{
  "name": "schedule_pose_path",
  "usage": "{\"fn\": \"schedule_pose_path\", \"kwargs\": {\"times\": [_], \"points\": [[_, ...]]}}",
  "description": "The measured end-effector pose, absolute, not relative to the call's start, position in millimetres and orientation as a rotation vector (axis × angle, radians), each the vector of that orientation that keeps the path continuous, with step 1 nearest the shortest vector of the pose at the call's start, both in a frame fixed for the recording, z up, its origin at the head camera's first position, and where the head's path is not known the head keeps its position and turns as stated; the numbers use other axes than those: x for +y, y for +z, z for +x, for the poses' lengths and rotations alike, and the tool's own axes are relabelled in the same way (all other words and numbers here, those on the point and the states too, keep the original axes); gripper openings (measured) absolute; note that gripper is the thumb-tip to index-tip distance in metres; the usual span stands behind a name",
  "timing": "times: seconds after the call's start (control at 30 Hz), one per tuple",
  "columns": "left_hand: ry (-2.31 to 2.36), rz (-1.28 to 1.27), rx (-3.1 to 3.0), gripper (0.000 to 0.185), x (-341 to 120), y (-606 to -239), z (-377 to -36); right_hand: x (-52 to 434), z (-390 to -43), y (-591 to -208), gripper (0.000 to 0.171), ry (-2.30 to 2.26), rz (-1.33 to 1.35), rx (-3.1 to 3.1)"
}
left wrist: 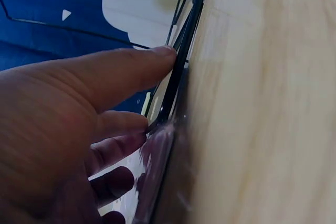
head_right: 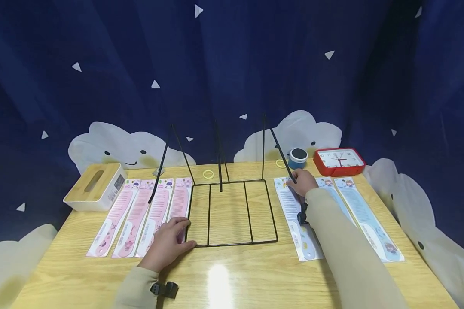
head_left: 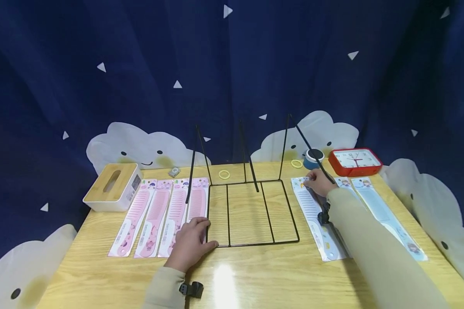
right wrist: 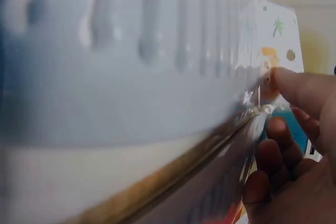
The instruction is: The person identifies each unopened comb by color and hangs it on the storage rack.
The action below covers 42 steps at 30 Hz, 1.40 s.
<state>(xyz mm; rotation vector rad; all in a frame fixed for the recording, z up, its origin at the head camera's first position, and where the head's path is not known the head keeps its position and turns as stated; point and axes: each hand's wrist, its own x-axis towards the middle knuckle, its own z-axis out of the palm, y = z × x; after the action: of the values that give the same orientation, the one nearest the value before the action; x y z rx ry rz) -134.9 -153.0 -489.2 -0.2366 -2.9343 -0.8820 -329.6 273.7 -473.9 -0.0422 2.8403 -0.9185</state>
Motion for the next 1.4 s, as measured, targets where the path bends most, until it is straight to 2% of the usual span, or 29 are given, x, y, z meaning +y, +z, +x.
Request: {"fn": "schedule_pose_path", "kwargs": {"times": [0.23, 0.4, 0.53, 0.7, 0.9, 1.1, 1.4], "points": [[-0.837, -0.234, -2.916, 0.064, -148.2, -487.7, -131.6, 272.4, -311.0, -460.1, 0.018, -1.141, -0.011, 2.96], [-0.817, -0.225, -2.936, 0.067, -149.3, -489.2, -133.2, 249.5, -288.9, -422.0, 0.016, -1.335, -0.2, 2.992], [-0.805, -0.211, -2.954, 0.067, -150.7, -490.2, -133.1, 214.7, -249.3, -382.1, 0.015, -1.524, -0.471, 2.864], [-0.806, -0.219, -2.954, 0.067, -150.0, -488.7, -133.8, 172.1, -186.5, -344.2, 0.004, -1.723, -0.858, 2.704], [-0.791, -0.232, -2.952, 0.066, -148.7, -487.7, -134.4, 142.6, -135.7, -317.2, 0.018, -1.903, -1.118, 2.573], [-0.795, -0.217, -2.962, 0.065, -149.1, -487.7, -134.7, 132.4, -124.1, -305.2, 0.014, -1.986, -1.132, 2.567], [-0.826, -0.22, -2.956, 0.064, -148.1, -485.6, -133.8, 127.1, -138.2, -308.9, 0.012, -1.977, -1.002, 2.649]]}}
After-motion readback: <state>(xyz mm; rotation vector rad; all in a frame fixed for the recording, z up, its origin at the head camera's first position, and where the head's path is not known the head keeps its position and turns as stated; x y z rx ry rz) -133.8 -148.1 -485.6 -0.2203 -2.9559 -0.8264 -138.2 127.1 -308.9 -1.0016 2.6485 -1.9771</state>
